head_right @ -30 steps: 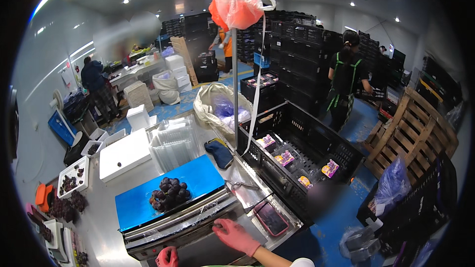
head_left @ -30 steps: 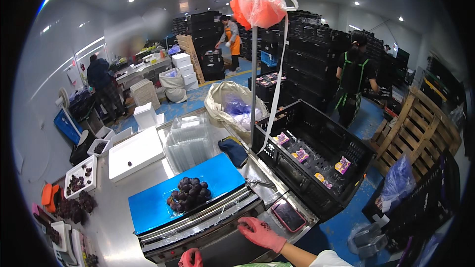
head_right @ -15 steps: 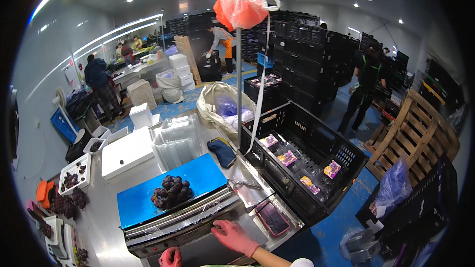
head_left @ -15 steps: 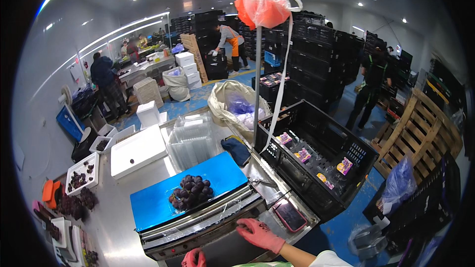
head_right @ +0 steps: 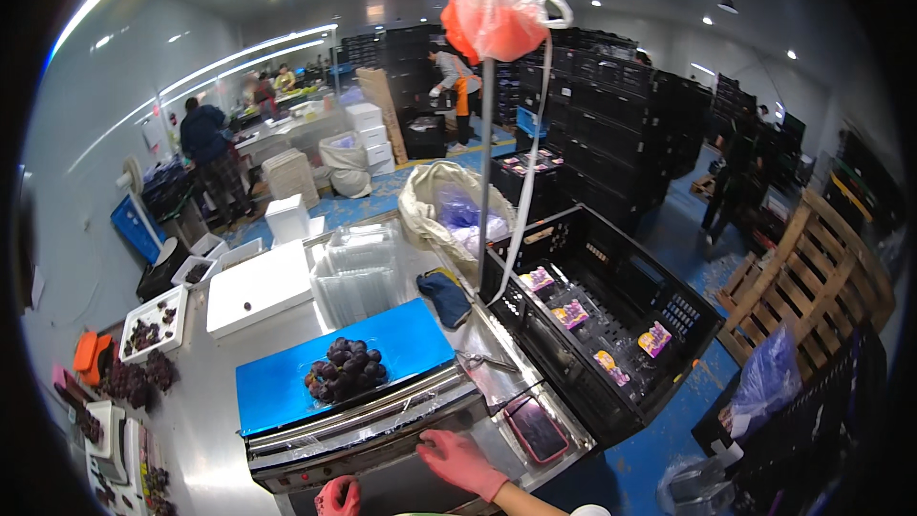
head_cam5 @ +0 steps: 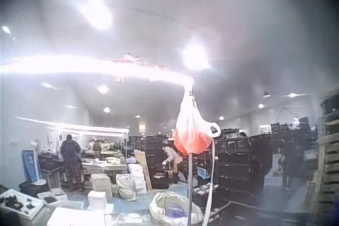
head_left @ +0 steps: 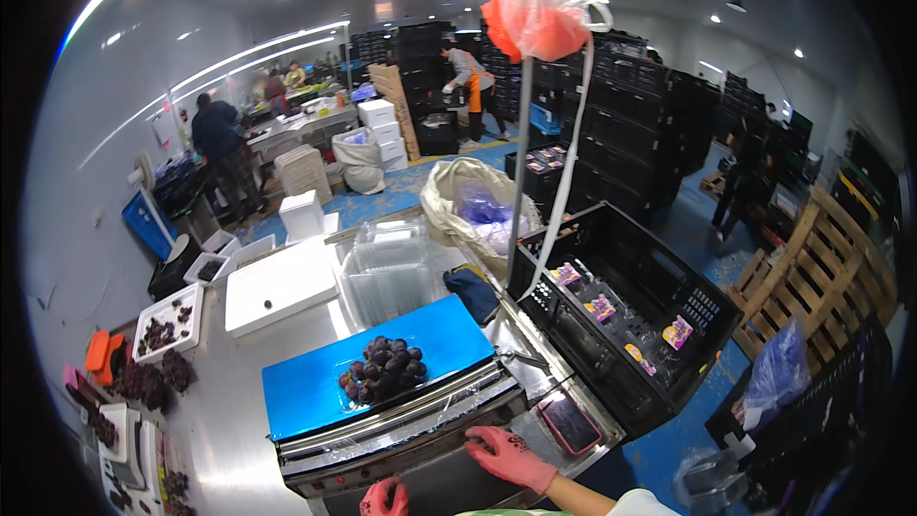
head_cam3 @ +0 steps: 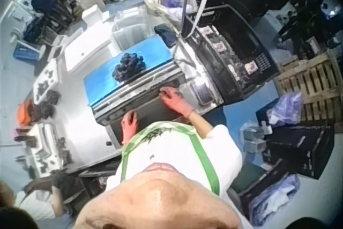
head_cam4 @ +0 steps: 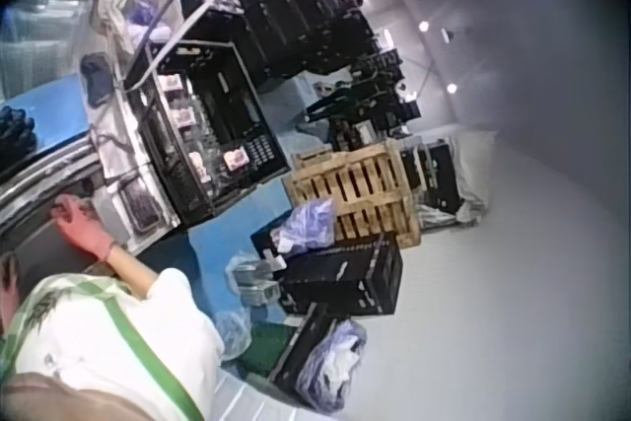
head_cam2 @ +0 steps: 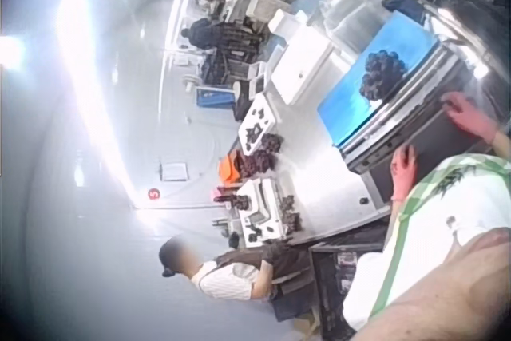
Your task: The person places grape bunches into clear plastic containers, seals them with a vacuum sealer, and stacks the finished packages in a crate. The person also uses shears to trim grape stems and handles empty containers and trays during the process.
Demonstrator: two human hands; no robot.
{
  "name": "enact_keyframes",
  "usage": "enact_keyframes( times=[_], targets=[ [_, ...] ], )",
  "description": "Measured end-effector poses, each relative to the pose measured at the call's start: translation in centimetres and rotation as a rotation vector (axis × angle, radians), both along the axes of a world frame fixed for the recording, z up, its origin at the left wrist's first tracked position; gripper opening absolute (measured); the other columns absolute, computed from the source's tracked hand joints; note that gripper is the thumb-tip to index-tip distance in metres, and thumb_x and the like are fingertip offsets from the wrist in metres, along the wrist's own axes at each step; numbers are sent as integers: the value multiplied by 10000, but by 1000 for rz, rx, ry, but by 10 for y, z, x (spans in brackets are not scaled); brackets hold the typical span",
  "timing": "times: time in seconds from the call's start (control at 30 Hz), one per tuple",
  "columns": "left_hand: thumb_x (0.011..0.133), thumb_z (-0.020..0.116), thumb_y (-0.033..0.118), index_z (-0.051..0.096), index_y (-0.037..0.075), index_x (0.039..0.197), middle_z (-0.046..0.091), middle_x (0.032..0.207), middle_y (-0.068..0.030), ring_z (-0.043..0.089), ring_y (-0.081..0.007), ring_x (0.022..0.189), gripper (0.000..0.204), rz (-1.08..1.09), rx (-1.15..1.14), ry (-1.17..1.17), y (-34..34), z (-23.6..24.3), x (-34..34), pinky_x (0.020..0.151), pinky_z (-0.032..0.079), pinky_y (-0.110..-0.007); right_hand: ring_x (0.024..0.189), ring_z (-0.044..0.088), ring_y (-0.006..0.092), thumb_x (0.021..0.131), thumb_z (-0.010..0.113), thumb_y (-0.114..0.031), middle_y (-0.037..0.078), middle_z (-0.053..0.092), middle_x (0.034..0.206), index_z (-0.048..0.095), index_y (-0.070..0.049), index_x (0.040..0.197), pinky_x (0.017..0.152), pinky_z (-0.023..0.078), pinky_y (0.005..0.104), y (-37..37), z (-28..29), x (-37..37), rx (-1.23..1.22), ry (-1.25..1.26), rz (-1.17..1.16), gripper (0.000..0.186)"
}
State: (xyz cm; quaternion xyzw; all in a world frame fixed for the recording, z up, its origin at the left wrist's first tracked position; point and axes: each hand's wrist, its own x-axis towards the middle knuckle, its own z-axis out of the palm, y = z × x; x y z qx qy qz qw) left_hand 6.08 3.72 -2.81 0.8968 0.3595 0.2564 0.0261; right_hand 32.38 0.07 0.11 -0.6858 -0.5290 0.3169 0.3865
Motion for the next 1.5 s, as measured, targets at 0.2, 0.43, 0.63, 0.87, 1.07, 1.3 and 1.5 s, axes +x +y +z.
enact_keyframes(
  times=[0.2,0.43,0.63,0.87,1.07,1.3,1.5],
  targets=[
    [782,526,79,514,79,1164,473,1218,-96,457,-275,1122,383,-20,-24,70,5,-3,2,903,373,-396,969,564,313,854,548,-360,155,578,1073,541,-51,1114,824,453,359,3,-3,0,39,-10,-5,403],
    [781,525,45,509,59,1163,500,1169,-116,493,-295,1052,382,-51,-263,-90,10,2,9,859,409,-391,968,560,307,859,541,-370,151,561,1098,534,-54,1121,840,446,362,-1,1,-1,36,-16,-40,412],
    [853,507,90,545,34,1123,544,1112,-115,539,-276,1015,278,-80,-30,-10,3,15,9,836,446,-374,981,560,305,845,566,-346,134,584,1053,538,-79,1124,838,447,361,-3,0,-4,44,-55,-38,387],
    [826,592,188,583,72,972,595,874,-117,585,-285,796,186,180,-652,-343,-3,29,12,687,470,-329,860,587,250,818,606,-227,124,593,1012,572,-62,1086,766,471,326,-4,-7,-5,-14,132,-81,317],
    [833,588,203,583,68,985,592,873,-119,583,-281,782,203,218,-690,-358,-10,29,8,672,469,-329,853,594,260,819,604,-219,140,603,985,565,-40,1078,757,474,332,8,0,-10,65,20,36,317],
    [796,629,216,583,80,1023,595,898,-123,589,-272,738,268,238,-639,-479,3,14,6,650,476,-335,899,591,274,830,606,-213,155,598,1013,559,-31,1084,774,468,333,14,-7,-1,140,41,0,316],
    [790,645,185,583,32,965,577,845,-102,555,-222,724,240,510,-446,-609,38,27,-4,651,450,-321,798,551,199,839,594,-186,110,579,943,575,-48,1035,712,449,310,22,5,26,159,-37,-184,240]
  ],
)
